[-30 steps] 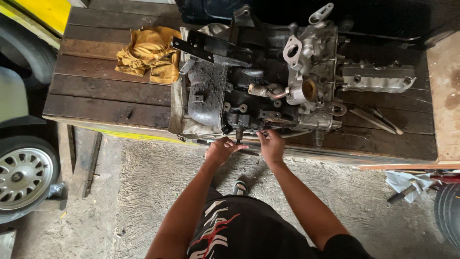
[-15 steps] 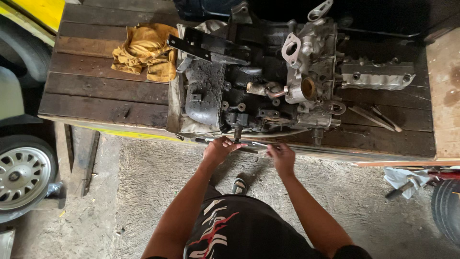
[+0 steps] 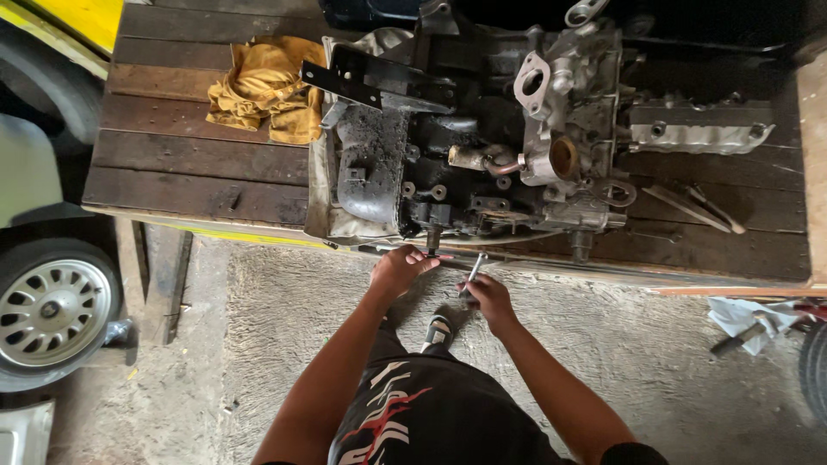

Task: The person uses a wrench to tighten bolts on a disassembled engine block placed on a wooden workbench. The person repeatedly adjusts the wrench and applies torque to fasteners on the engine's lower section.

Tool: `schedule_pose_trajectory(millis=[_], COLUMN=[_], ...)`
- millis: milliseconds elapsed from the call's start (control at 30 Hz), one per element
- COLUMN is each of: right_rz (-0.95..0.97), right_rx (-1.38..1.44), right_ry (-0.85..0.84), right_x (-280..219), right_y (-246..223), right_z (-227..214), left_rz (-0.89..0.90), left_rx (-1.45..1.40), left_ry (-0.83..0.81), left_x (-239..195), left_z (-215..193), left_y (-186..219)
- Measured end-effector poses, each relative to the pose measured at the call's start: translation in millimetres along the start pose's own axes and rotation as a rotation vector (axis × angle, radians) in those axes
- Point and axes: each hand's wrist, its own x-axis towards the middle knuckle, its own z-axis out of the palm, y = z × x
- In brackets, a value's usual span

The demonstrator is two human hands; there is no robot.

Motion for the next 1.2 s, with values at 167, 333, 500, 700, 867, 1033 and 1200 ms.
schedule_pose_trajectory(millis=[167,333,500,700,867,1033,1200], right_rz=[-0.254,-0.184,-0.218,-0.359,-0.177,-0.411,-0.491], right_rx=[-0.183,-0.39,-0.404,-0.512,-0.464,-0.19,-0.438], right_ry=[0.002,0.083,0.137,0.225,0.294,0.293,0.425], right_x=[40.8,68.5,81.4,94.0,108.2,114.7,102.5], right_y=[-1.8,4.1,9.9,23.8,28.7,31.5,22.9], right_z=[13.4,21.0,27.3,27.7,27.0,35.8,19.9], left_rz=[-0.025,0.012,-0.047,-0.008,0.0,-0.022,0.002], left_rx=[0.005,0.054,0.072,0.032,0.045,0.057,0.043], left_ry=[-0.024,-0.026,-0.076,-0.07,-0.055,-0.085,-0.078], left_x=[-0.3,1.2,1.8,-3.0,-3.7,-2.9,-5.8], left_z=[-0.6,-3.9,-1.7,-6.8,-11.3,-12.6,-16.3], left_y=[1.2,1.0,4.2,8.2,10.8,14.5,15.2])
